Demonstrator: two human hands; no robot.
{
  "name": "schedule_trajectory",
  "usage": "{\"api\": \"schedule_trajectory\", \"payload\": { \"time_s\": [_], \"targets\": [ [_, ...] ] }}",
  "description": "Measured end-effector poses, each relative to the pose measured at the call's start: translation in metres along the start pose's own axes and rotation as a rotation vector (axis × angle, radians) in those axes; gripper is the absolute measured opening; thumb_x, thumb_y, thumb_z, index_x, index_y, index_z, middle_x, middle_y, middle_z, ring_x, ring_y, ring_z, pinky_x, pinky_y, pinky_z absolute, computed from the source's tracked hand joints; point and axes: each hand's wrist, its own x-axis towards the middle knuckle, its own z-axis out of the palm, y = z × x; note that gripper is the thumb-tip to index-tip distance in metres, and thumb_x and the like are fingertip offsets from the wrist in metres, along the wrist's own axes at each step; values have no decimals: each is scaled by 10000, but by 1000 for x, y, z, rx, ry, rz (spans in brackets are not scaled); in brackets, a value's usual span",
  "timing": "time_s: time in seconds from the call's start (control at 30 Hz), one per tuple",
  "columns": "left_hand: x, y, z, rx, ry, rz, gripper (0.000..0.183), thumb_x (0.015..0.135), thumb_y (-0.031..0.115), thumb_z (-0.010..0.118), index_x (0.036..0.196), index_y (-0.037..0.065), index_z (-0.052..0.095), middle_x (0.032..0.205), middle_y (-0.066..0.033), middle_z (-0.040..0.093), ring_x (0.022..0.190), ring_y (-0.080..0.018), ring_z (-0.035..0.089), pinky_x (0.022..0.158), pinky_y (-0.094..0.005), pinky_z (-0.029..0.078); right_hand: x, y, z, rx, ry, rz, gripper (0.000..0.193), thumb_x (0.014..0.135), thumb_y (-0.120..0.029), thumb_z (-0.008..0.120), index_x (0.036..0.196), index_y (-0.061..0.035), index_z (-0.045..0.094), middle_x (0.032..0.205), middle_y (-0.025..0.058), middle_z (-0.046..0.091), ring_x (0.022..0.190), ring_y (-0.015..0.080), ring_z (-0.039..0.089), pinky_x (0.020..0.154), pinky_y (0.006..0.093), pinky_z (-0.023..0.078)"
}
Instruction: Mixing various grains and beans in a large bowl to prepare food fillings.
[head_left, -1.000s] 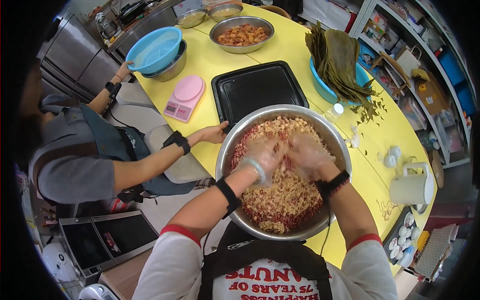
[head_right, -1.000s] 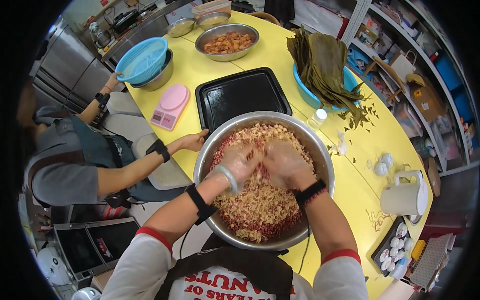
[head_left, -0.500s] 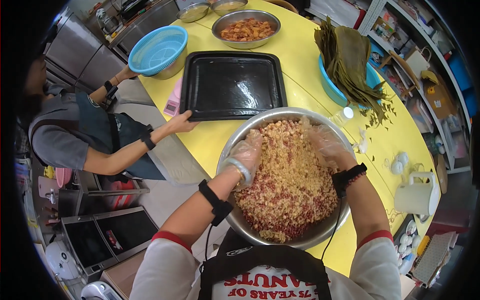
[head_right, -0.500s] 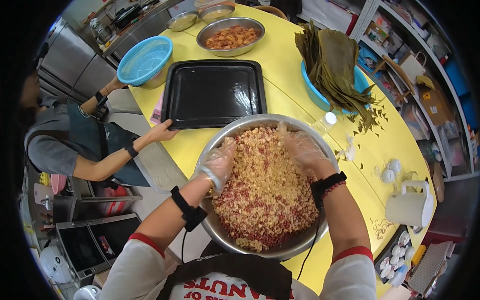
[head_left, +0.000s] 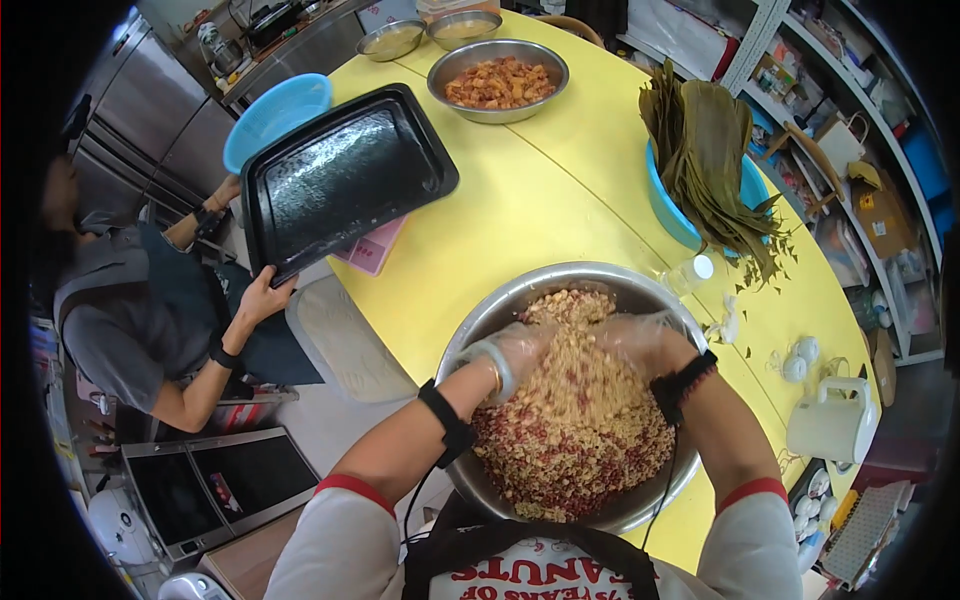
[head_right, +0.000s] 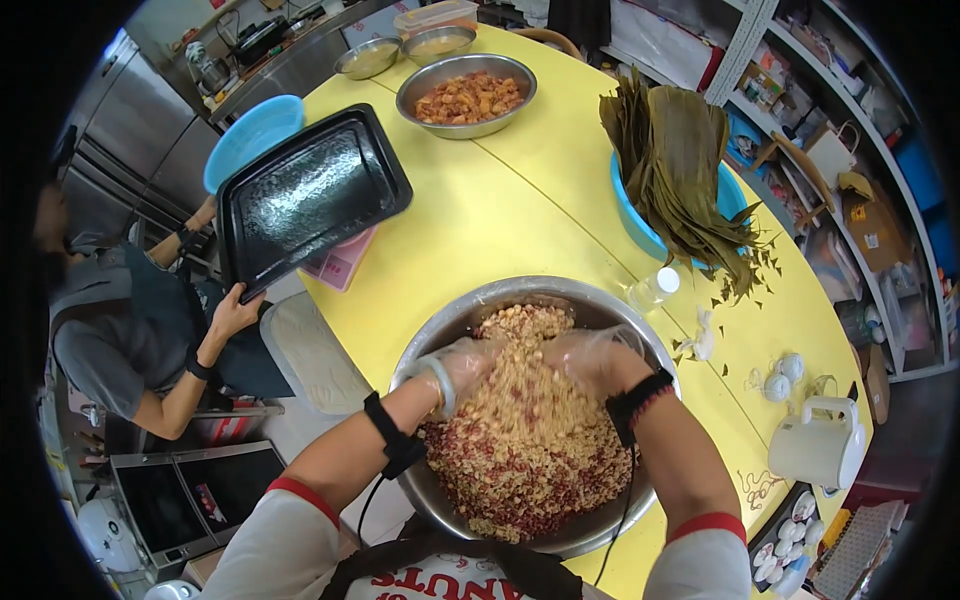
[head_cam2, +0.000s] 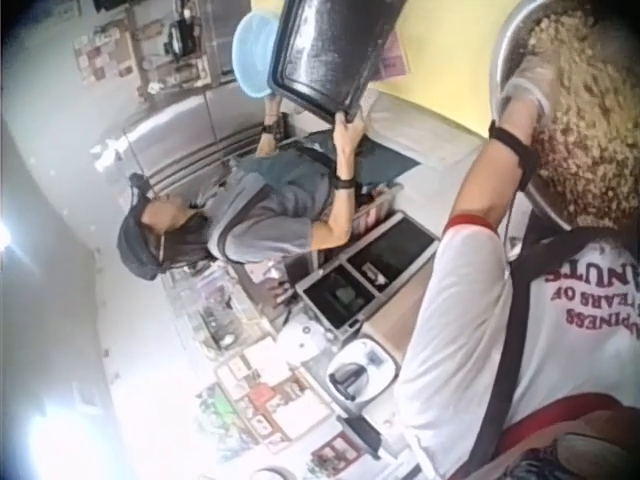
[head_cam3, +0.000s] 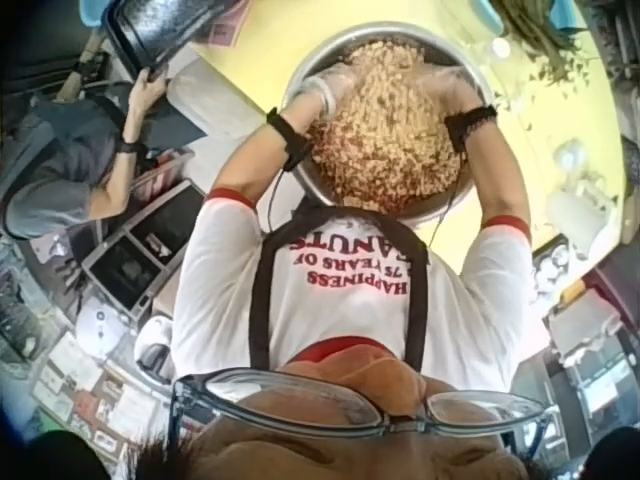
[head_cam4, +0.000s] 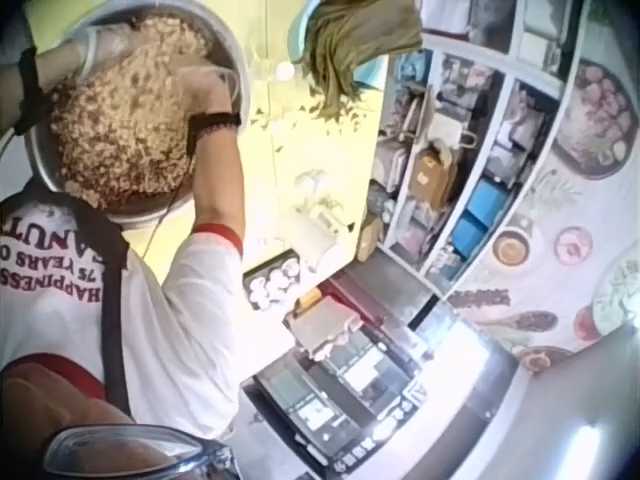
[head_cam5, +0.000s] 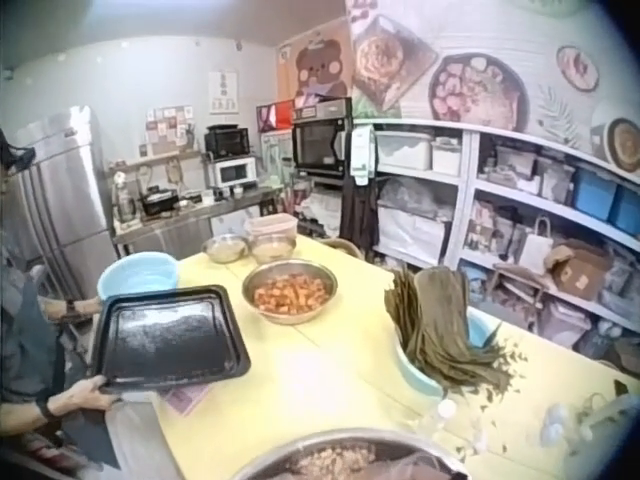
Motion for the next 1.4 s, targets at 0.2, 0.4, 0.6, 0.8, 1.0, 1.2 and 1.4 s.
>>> {"api": "schedule_trajectory", "payload": {
  "time_s": [0.2, 0.4, 0.6, 0.8, 1.0, 1.2, 1.4],
  "targets": [
    [-76, 73, -21, -292, -114, -196, 497, 936, 417, 416, 1292, 81, 503, 1020, -241, 621, 894, -320, 617, 854, -441, 452, -33, -117, -47, 142, -106, 151, 281, 808, -166, 546, 1072, -71, 571, 1070, 189, 590, 1044, 362, 555, 881, 432, 462],
    [-77, 58, -26, -215, 70, -113, 631, 919, 458, 434, 1273, -63, 461, 1289, -277, 491, 1221, -370, 473, 1046, -399, 358, -34, -125, -71, 1040, 274, 795, 426, 933, -344, 538, 1234, -44, 569, 1089, 145, 633, 1000, 229, 580, 918, 321, 429],
    [15, 43, -18, -98, 169, -362, 686, 919, 516, 383, 1305, -50, 417, 1308, -272, 479, 1214, -351, 479, 1037, -388, 365, -58, -9, 17, 275, 189, 781, 258, 917, -192, 531, 1096, -13, 578, 1060, 213, 619, 993, 322, 583, 855, 392, 443],
    [68, -1, 12, 602, -259, -26, 623, 971, 430, 308, 1360, -54, 357, 1228, -242, 552, 1083, -408, 559, 966, -422, 403, -16, 10, 26, 453, 188, 518, 512, 747, 88, 515, 1239, -50, 490, 1185, 224, 563, 1140, 371, 519, 966, 392, 417],
    [50, 12, 2, -491, -391, -506, 730, 908, 592, 389, 1397, 52, 344, 1394, -181, 392, 1242, -299, 431, 989, -422, 403, -31, 3, 11, 298, 151, 133, 578, 681, 27, 626, 1242, -57, 510, 1261, 185, 537, 1195, 341, 488, 982, 373, 409],
    [-29, 89, -42, -102, -502, -249, 515, 912, 446, 473, 1300, 107, 474, 1152, -225, 591, 1021, -383, 587, 891, -418, 472, -45, -89, -42, -128, -182, 15, 483, 725, -94, 628, 1197, -62, 533, 1041, 160, 602, 981, 367, 567, 862, 432, 464],
    [-117, 106, 12, 492, 43, 160, 781, 800, 577, 585, 1402, 126, 373, 1378, -244, 414, 1262, -424, 407, 1062, -476, 323, -81, -179, 21, -94, 396, 356, 669, 705, -364, 728, 1299, -180, 480, 1249, 199, 485, 1132, 442, 499, 847, 525, 469]
  ]
}}
